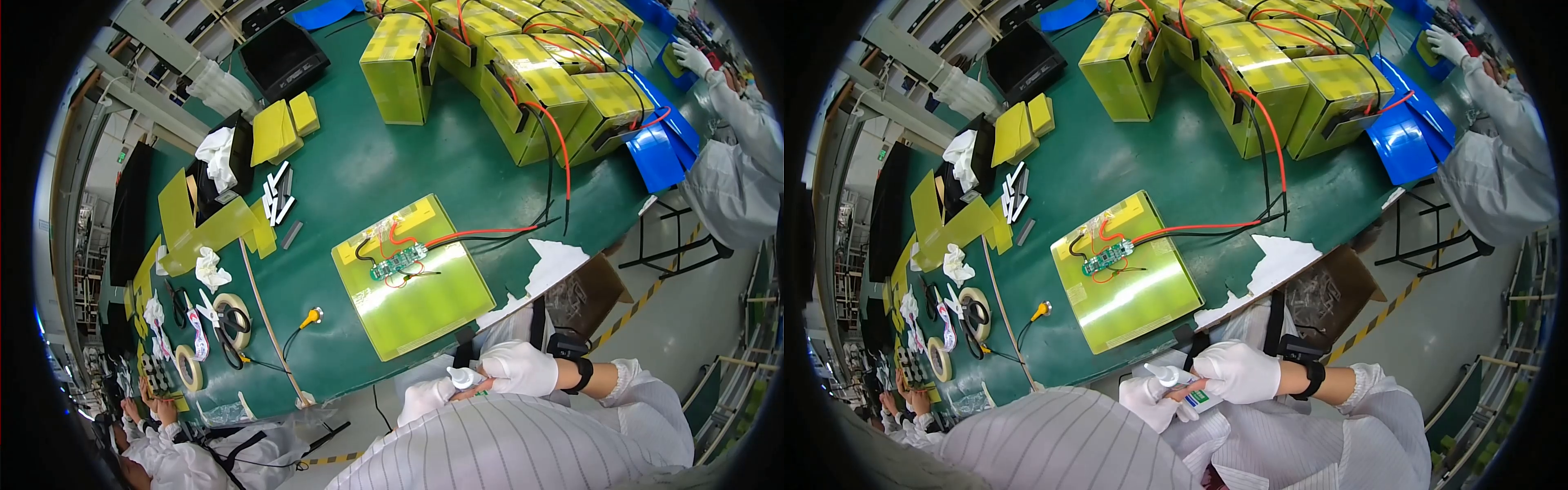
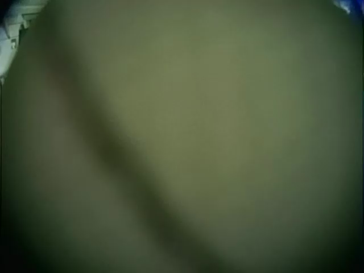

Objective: Applying adhesive and assembling electronic components onto large battery packs.

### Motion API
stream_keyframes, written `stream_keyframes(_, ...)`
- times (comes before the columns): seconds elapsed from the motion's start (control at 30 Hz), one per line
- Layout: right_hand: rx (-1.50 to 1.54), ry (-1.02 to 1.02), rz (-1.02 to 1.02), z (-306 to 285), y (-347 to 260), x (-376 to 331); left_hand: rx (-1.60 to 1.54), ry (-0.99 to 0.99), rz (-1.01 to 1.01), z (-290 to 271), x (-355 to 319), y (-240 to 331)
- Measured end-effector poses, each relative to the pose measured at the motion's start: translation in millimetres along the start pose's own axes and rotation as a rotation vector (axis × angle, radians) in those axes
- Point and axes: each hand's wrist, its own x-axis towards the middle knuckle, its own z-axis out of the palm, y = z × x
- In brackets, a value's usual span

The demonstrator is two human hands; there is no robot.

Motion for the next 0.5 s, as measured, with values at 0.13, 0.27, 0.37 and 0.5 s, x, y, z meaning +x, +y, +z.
stream_keyframes(0.13, -0.009, -0.002, 0.002, -1, -2, -1, -0.14, -0.026, -0.128, 0, -2, 2)
stream_keyframes(0.27, 0.029, 0.012, -0.003, 0, 1, 0, -0.211, -0.034, -0.161, -4, 2, -12)
stream_keyframes(0.37, 0.04, 0.021, 0.009, 1, 1, 0, -0.189, -0.024, -0.144, -1, 3, -17)
stream_keyframes(0.5, 0.051, 0.059, -0.005, 4, 2, -2, -0.159, -0.014, -0.118, 0, 3, -17)
